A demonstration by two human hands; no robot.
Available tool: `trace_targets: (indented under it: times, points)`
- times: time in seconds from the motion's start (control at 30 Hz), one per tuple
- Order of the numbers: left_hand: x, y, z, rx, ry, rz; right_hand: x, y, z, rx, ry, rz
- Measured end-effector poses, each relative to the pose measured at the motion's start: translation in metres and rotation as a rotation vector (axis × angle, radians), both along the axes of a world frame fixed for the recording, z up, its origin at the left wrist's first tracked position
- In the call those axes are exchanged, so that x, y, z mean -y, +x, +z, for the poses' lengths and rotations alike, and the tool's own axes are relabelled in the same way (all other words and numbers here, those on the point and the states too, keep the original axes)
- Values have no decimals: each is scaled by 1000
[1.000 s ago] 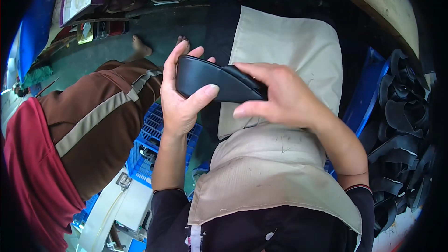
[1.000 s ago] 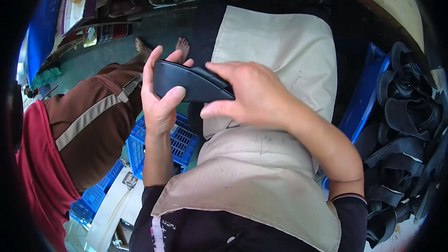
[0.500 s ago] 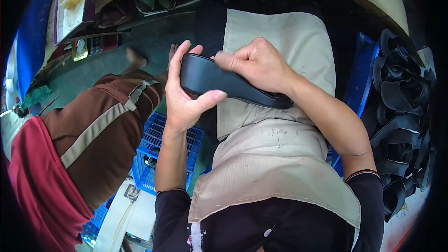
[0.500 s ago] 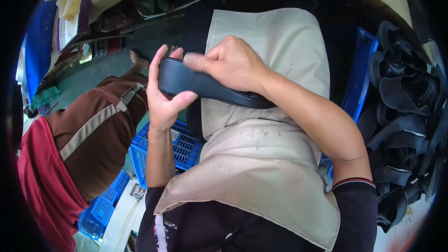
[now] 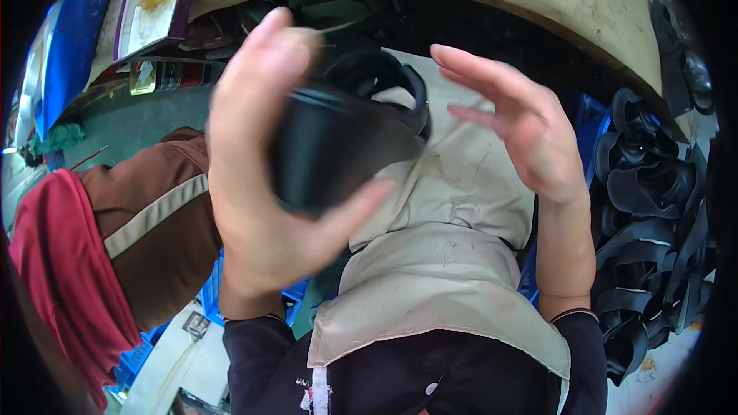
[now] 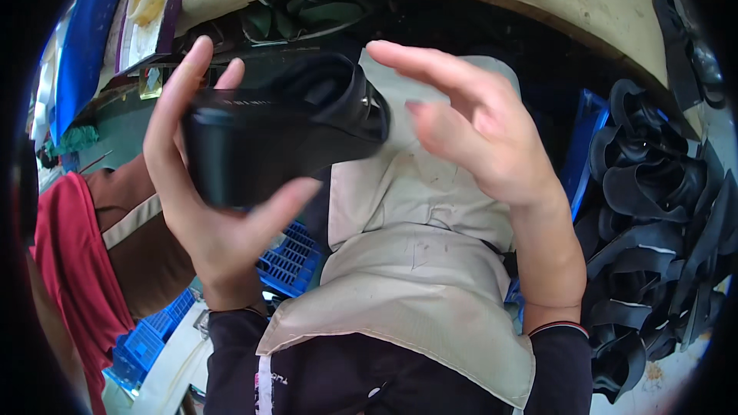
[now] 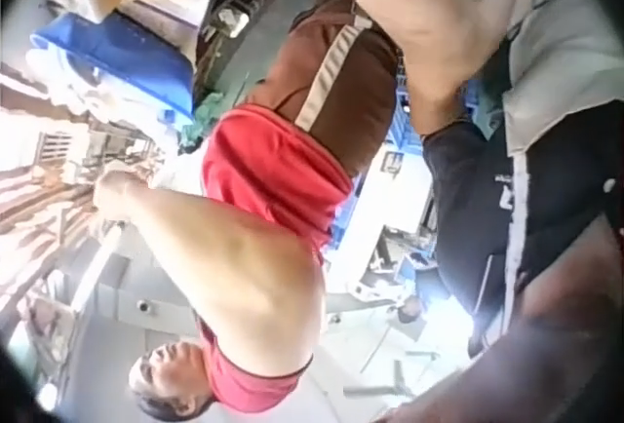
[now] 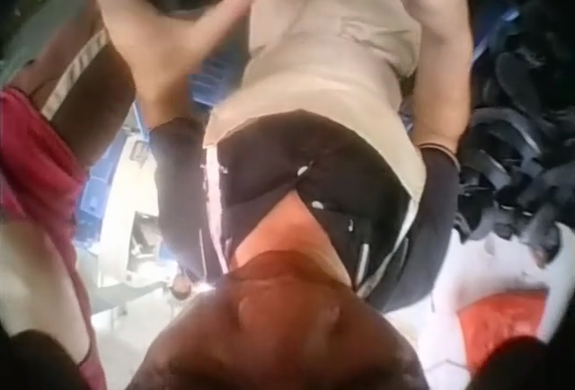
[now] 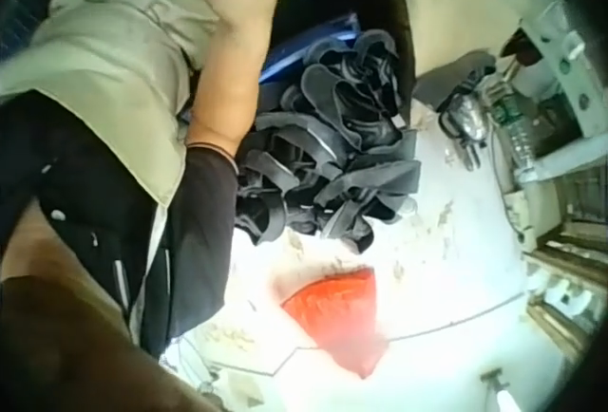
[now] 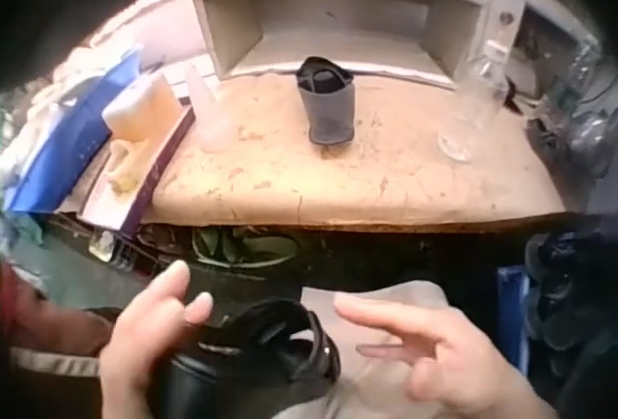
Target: Assembling shoe components by applying adhesive and fitting the upper onto the sole.
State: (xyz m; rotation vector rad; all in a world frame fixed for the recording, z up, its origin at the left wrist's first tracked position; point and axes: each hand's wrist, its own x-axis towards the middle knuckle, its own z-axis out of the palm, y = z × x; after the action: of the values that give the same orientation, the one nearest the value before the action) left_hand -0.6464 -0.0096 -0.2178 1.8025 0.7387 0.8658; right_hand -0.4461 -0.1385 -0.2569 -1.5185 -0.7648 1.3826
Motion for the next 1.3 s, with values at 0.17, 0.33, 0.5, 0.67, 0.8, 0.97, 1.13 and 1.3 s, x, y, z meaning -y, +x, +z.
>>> trace_targets:
  times: [0.17,0.33,0.5,0.67,0.8,0.97,1.13,1.3]
  points:
    - [30,37,-18,-126,673,-388,12,9,-10,-213,-71,-46]
    - [36,10,-112,28,98,215,50,28,-65,-429,-148,-106]
    - [-4,-9,-170,444,-1030,494,38,-5,-100,-422,-296,129]
    - [0,-19,-183,318,-881,484,10,-28,-105,-119,-458,305]
    - [13,-15,-192,213,-619,550,2,-40,-109,36,-543,303]
    - [12,-16,-194,190,-643,522,-4,-44,-96,200,-533,425]
    - [3,-23,-190,246,-756,463,-2,-48,-78,372,-359,480]
    - [2,-21,-159,412,-911,336,8,-45,-77,187,-337,351]
